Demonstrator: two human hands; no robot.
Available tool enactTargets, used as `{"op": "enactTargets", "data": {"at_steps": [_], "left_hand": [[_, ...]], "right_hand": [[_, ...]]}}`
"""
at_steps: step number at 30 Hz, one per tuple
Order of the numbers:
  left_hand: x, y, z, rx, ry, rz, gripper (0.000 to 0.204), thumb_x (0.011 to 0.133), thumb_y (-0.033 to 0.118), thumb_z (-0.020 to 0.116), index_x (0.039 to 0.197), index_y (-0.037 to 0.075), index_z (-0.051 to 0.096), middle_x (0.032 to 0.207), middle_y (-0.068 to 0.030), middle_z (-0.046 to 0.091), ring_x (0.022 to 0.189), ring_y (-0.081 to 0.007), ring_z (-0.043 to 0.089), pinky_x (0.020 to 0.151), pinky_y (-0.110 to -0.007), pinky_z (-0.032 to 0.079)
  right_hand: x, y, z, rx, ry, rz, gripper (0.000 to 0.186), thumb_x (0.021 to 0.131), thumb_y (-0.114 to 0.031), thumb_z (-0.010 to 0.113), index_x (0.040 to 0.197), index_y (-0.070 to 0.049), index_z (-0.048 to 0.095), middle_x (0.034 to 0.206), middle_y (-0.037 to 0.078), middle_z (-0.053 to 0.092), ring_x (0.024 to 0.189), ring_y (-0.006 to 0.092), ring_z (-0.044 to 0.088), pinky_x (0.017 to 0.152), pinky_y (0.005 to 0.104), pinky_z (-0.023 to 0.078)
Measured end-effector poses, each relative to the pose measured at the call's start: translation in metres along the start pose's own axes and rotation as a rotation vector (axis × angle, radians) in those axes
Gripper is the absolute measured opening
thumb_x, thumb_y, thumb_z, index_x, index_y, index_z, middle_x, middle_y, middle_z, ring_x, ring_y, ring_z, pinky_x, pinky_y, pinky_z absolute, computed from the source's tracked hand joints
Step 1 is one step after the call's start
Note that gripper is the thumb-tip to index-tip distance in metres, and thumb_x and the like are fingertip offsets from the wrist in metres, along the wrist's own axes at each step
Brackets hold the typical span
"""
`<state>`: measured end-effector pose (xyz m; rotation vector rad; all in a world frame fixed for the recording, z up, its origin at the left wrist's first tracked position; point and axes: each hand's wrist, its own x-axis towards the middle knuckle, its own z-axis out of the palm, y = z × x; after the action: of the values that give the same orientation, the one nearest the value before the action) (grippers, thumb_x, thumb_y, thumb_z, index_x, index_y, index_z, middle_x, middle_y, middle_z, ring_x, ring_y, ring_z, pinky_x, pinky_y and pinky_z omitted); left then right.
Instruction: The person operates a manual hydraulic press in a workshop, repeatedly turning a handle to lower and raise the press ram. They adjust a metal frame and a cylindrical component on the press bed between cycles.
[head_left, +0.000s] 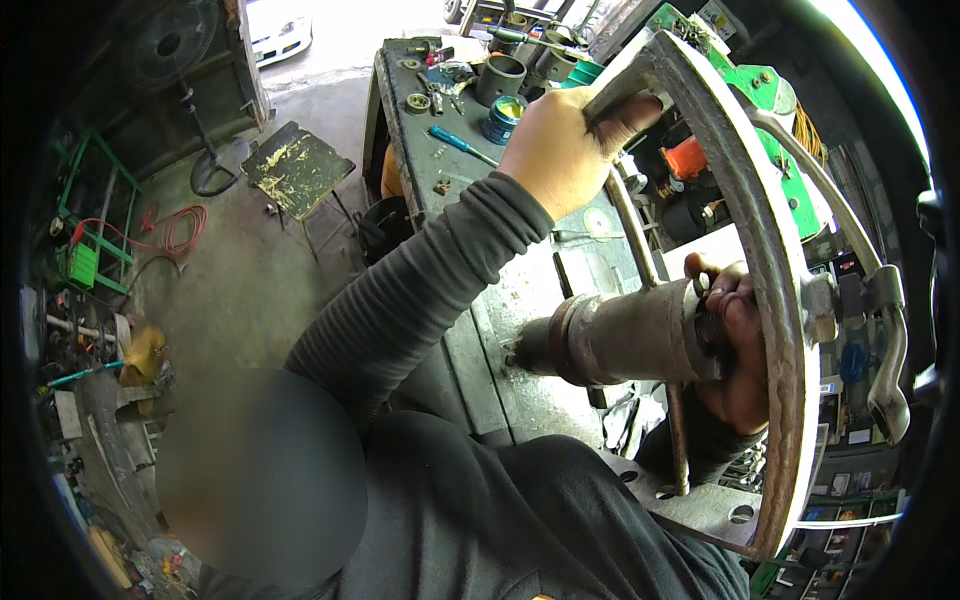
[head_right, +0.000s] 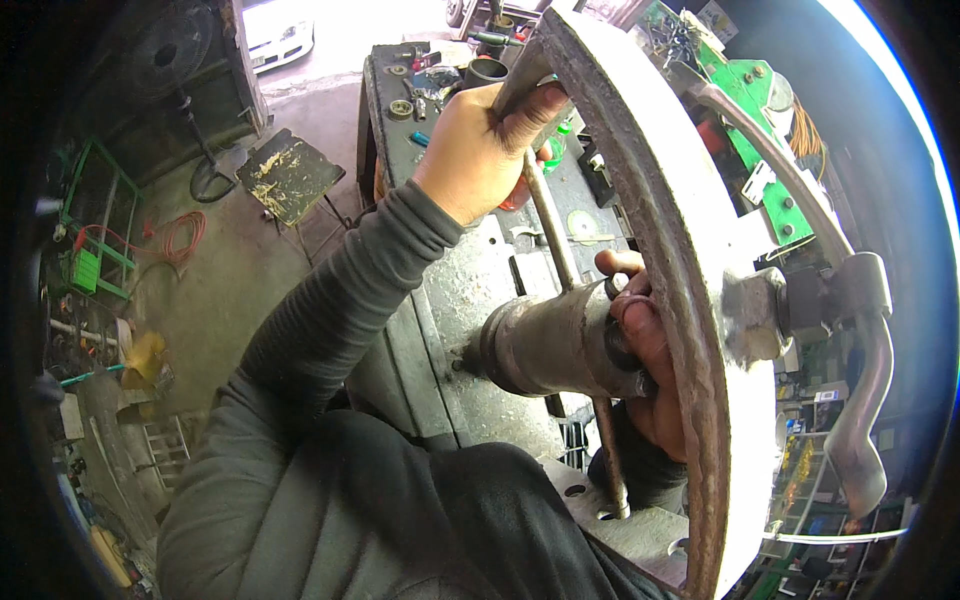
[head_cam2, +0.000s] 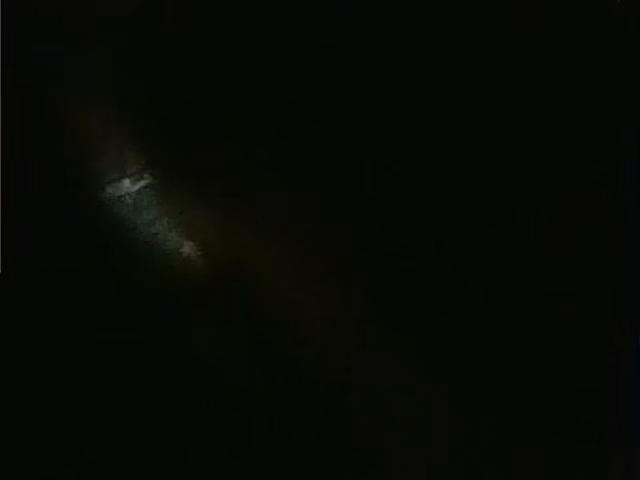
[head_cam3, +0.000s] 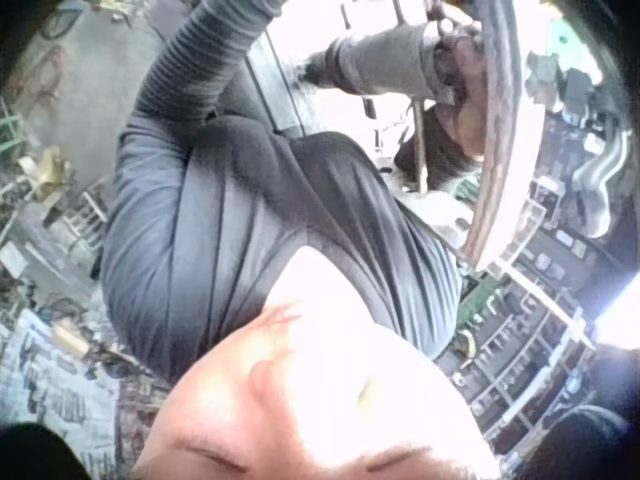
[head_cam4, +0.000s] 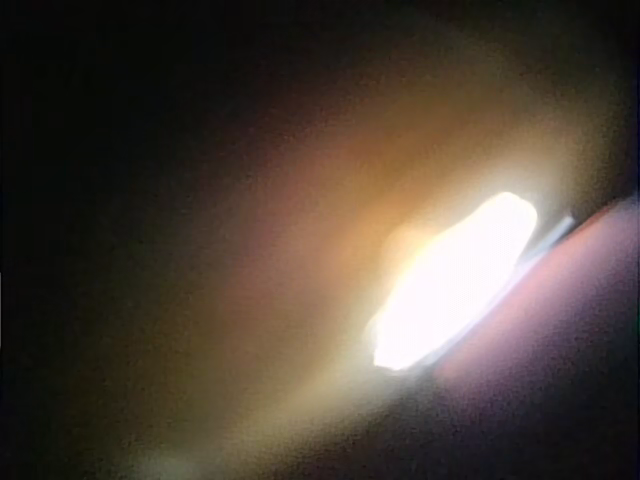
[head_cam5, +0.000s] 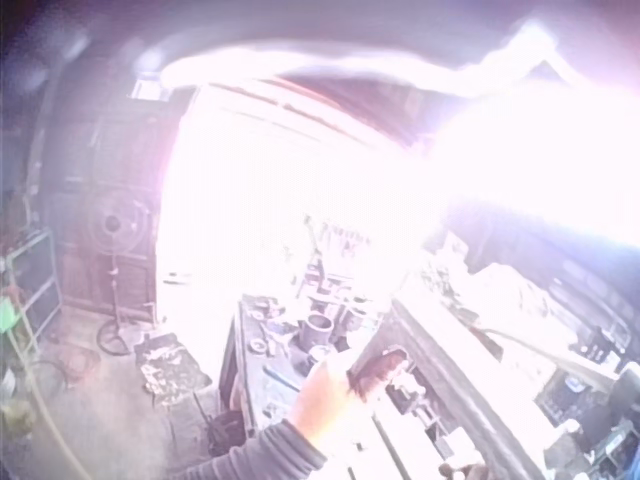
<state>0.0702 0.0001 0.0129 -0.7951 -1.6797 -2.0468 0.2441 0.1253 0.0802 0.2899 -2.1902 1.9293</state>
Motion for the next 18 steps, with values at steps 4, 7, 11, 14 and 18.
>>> {"op": "enactTargets", "data": {"at_steps": [4,7,11,14,18], "left_hand": [[-0.003,0.007,-0.003,-0.023,-0.068,-0.086,0.057,0.083,0.054,0.054,0.08,-0.002,0.063,0.055,-0.0148,0.057,0.053,-0.0272,0.06,0.051,-0.035,0.046],[-0.004,0.011,-0.006,-0.023,-0.074,-0.097,0.056,0.084,0.053,0.053,0.083,-0.002,0.063,0.054,-0.0129,0.056,0.051,-0.0241,0.06,0.05,-0.034,0.046],[-0.003,0.001,-0.012,-0.077,-0.107,-0.041,0.058,0.084,0.055,0.051,0.094,-0.002,0.059,0.061,-0.0139,0.057,0.058,-0.0238,0.059,0.056,-0.033,0.046],[-0.012,-0.005,-0.029,0.09,-0.196,-0.033,0.061,0.09,0.053,0.042,0.119,-0.001,0.041,0.09,-0.0191,0.056,0.076,-0.0244,0.057,0.068,-0.035,0.046],[-0.063,-0.027,-0.104,0.162,-0.14,-0.208,0.056,0.095,0.049,0.029,0.117,0.002,0.05,0.112,-0.0117,0.055,0.107,-0.0179,0.05,0.096,-0.03,0.036]], "right_hand": [[0.0,0.001,0.002,-0.004,0.006,-0.094,0.019,0.082,-0.015,0.063,0.095,-0.003,0.057,0.09,0.007,0.053,0.096,0.0227,0.051,0.094,0.0442,0.037],[0.003,0.004,0.001,0.036,-0.031,-0.142,0.017,0.081,-0.013,0.064,0.094,-0.004,0.057,0.088,0.007,0.053,0.094,0.0219,0.051,0.094,0.0446,0.037],[0.004,0.0,0.0,0.051,-0.029,-0.045,0.016,0.081,-0.011,0.064,0.093,-0.004,0.057,0.086,0.006,0.053,0.092,0.0198,0.051,0.095,0.0462,0.037],[0.005,-0.001,0.004,0.037,-0.008,-0.053,0.014,0.081,-0.011,0.063,0.092,-0.004,0.057,0.084,0.005,0.052,0.089,0.0182,0.051,0.095,0.0474,0.038],[0.006,0.012,-0.004,-0.011,-0.008,-0.222,0.01,0.081,-0.01,0.062,0.088,-0.005,0.058,0.081,0.003,0.05,0.084,0.0162,0.051,0.094,0.0491,0.038]]}}
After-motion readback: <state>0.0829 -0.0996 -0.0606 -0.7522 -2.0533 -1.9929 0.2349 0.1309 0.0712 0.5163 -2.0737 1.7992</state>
